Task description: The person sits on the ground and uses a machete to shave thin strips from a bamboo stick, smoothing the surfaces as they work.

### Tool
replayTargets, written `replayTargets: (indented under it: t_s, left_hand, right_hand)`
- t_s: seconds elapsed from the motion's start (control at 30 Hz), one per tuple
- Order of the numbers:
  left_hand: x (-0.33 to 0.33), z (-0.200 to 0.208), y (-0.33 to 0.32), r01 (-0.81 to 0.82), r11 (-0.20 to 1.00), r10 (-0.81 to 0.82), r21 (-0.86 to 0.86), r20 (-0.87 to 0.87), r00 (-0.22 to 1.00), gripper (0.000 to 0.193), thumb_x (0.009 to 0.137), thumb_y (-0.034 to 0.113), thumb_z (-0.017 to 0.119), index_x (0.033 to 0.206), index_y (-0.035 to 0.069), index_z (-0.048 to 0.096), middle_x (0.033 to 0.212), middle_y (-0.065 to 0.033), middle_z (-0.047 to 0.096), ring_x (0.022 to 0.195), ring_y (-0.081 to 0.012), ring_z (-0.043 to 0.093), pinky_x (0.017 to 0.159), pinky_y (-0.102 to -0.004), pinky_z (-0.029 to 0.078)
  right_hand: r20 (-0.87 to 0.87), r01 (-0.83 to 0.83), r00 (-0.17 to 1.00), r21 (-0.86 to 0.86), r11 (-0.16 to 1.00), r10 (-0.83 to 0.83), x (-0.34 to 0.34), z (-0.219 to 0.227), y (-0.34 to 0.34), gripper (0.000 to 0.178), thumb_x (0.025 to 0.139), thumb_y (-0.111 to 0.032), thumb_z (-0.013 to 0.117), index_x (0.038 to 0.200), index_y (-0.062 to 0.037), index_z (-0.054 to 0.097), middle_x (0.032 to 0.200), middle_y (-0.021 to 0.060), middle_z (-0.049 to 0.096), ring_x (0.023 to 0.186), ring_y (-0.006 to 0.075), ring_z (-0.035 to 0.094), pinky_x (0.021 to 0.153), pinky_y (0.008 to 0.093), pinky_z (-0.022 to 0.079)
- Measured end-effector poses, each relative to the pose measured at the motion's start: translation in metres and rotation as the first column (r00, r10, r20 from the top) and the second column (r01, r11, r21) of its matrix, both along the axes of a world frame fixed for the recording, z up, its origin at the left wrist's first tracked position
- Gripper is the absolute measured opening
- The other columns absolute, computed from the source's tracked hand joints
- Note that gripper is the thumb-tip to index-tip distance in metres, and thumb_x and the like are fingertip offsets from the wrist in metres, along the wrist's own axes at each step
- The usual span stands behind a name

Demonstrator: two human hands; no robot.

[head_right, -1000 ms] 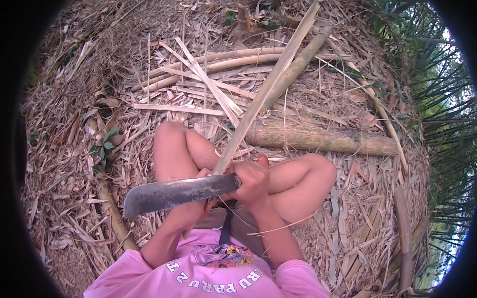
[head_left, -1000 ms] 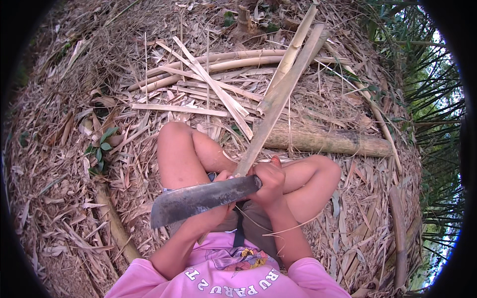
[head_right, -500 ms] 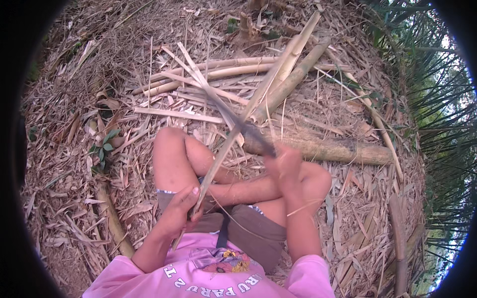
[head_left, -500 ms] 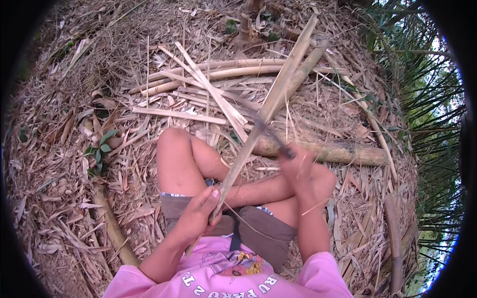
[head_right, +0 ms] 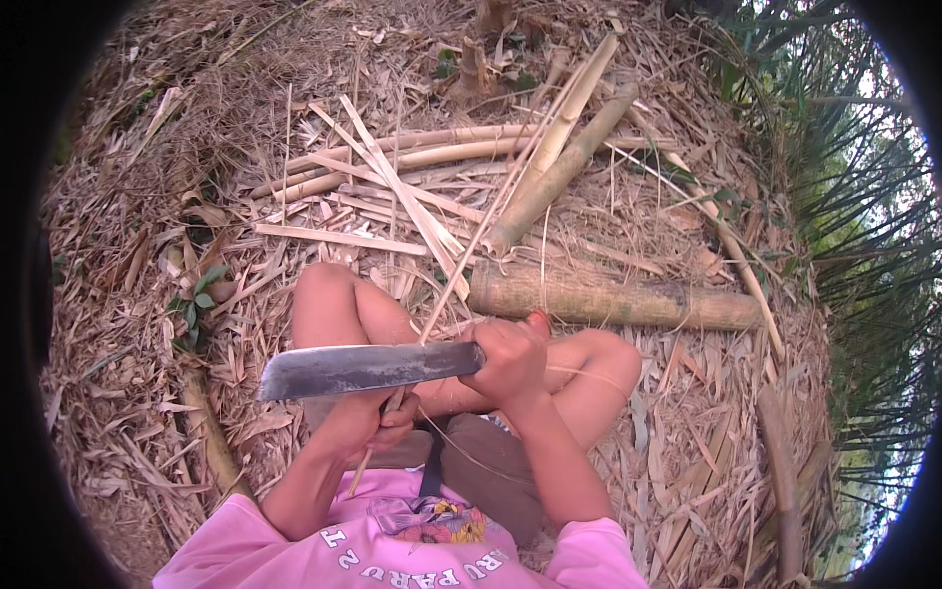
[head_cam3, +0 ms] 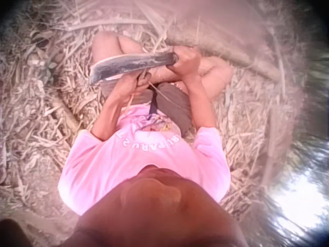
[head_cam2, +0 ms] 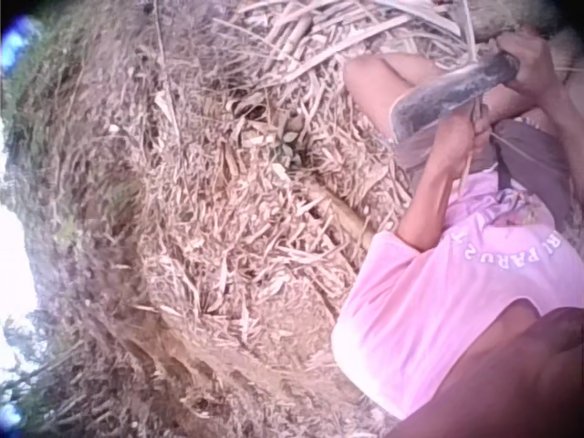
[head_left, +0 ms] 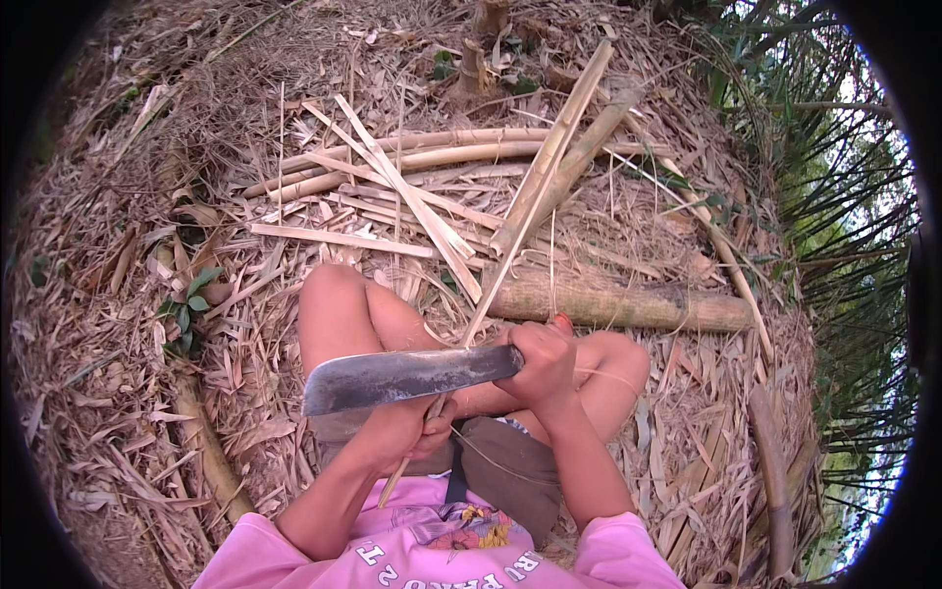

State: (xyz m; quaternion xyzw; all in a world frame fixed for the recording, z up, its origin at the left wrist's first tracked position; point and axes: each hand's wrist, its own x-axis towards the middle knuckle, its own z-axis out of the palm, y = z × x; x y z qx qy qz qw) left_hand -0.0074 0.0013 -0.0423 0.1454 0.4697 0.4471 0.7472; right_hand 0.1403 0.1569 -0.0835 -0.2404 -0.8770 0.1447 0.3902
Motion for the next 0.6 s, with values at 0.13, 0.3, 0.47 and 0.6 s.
replayTargets:
  t_s: [0.13, 0.3, 0.47, 0.6]
  left_hand:
    - [-0.001, 0.001, 0.000, -0.036, 0.997, 0.035, -0.074, -0.019, 0.999, 0.053, 0.105, 0.046, 0.034, 0.065, 0.012, 0.039, 0.050, 0.0028, 0.031, 0.040, -0.0069, 0.023, 0.036, -0.0249, 0.017]
    - [-0.003, 0.017, -0.009, -0.123, 0.987, 0.136, -0.108, 0.131, 0.982, 0.032, 0.107, 0.039, 0.034, 0.090, 0.013, 0.043, 0.054, 0.0045, 0.032, 0.038, -0.0054, 0.024, 0.033, -0.0219, 0.016]
    - [-0.023, -0.009, -0.033, -0.081, 0.989, 0.117, -0.123, 0.322, 0.940, 0.036, 0.106, 0.045, 0.033, 0.091, 0.014, 0.043, 0.052, 0.0038, 0.033, 0.034, -0.0054, 0.025, 0.028, -0.0207, 0.018]
    - [-0.013, -0.026, -0.003, 0.012, 0.993, 0.024, -0.117, 0.301, 0.953, 0.040, 0.105, 0.050, 0.033, 0.089, 0.015, 0.043, 0.050, 0.0035, 0.033, 0.034, -0.0064, 0.025, 0.028, -0.0224, 0.019]
  right_hand:
    - [0.050, 0.046, 0.997, 0.092, 0.995, -0.051, 0.007, -0.003, 0.014, 0.021, 0.072, -0.010, 0.071, 0.060, -0.0079, 0.054, 0.056, 0.0091, 0.055, 0.051, 0.0276, 0.058, 0.054, 0.0383, 0.043]
    - [0.149, 0.099, 0.981, 0.191, 0.977, -0.128, 0.018, -0.010, 0.044, 0.016, 0.074, -0.023, 0.072, 0.066, -0.0111, 0.066, 0.061, 0.0074, 0.063, 0.058, 0.0278, 0.064, 0.056, 0.0430, 0.048]
    - [0.545, 0.672, 0.631, -0.029, 0.740, -0.552, 0.063, 0.005, 0.098, 0.018, 0.075, -0.022, 0.068, 0.084, -0.0076, 0.074, 0.072, 0.0170, 0.068, 0.066, 0.0357, 0.067, 0.065, 0.0480, 0.053]
    - [0.362, 0.287, 0.893, -0.005, 0.958, -0.265, 0.045, -0.027, 0.042, 0.012, 0.068, -0.023, 0.071, 0.077, -0.0152, 0.073, 0.071, 0.0097, 0.070, 0.067, 0.0297, 0.069, 0.062, 0.0417, 0.050]
